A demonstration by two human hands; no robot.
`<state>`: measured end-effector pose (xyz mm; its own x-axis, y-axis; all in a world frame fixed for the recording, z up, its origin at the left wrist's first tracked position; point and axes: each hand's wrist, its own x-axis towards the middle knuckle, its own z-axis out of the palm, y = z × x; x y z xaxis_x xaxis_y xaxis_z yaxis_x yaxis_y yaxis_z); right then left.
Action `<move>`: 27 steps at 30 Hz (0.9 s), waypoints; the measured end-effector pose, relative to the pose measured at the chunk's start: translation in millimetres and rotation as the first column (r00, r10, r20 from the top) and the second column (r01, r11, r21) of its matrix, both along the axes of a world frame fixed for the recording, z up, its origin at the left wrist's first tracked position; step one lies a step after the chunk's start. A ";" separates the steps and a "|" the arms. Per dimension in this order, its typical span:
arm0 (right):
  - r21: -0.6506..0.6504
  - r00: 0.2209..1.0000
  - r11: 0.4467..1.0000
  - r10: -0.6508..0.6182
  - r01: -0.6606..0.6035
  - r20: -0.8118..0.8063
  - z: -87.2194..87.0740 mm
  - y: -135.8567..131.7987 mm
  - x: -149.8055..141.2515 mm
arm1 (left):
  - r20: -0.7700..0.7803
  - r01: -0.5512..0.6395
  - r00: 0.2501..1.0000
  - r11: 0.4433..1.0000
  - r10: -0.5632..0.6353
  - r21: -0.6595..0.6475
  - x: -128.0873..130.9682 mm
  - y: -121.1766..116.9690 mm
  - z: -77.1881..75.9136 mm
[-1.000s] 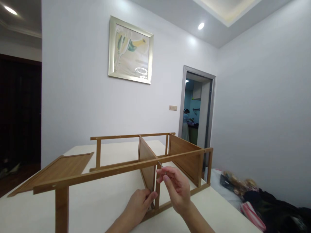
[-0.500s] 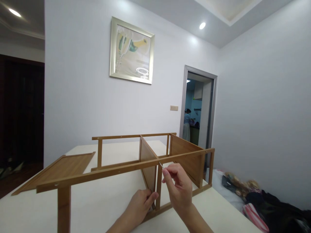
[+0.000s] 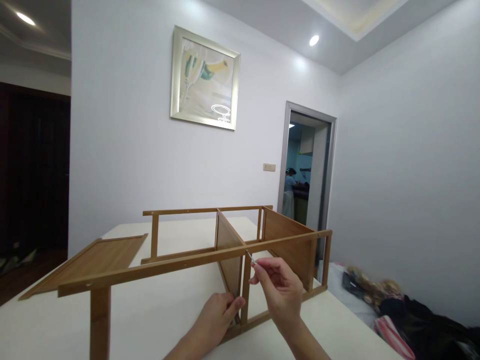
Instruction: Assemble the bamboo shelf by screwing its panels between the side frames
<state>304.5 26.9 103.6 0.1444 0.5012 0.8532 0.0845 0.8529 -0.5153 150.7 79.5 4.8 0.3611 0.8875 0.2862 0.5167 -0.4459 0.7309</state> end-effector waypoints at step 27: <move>0.303 0.935 0.934 -0.266 0.190 0.234 4.4 0.6 3.9 | -0.020 -0.004 1.000 1.000 0.004 -0.023 -0.5 -4.2 2.8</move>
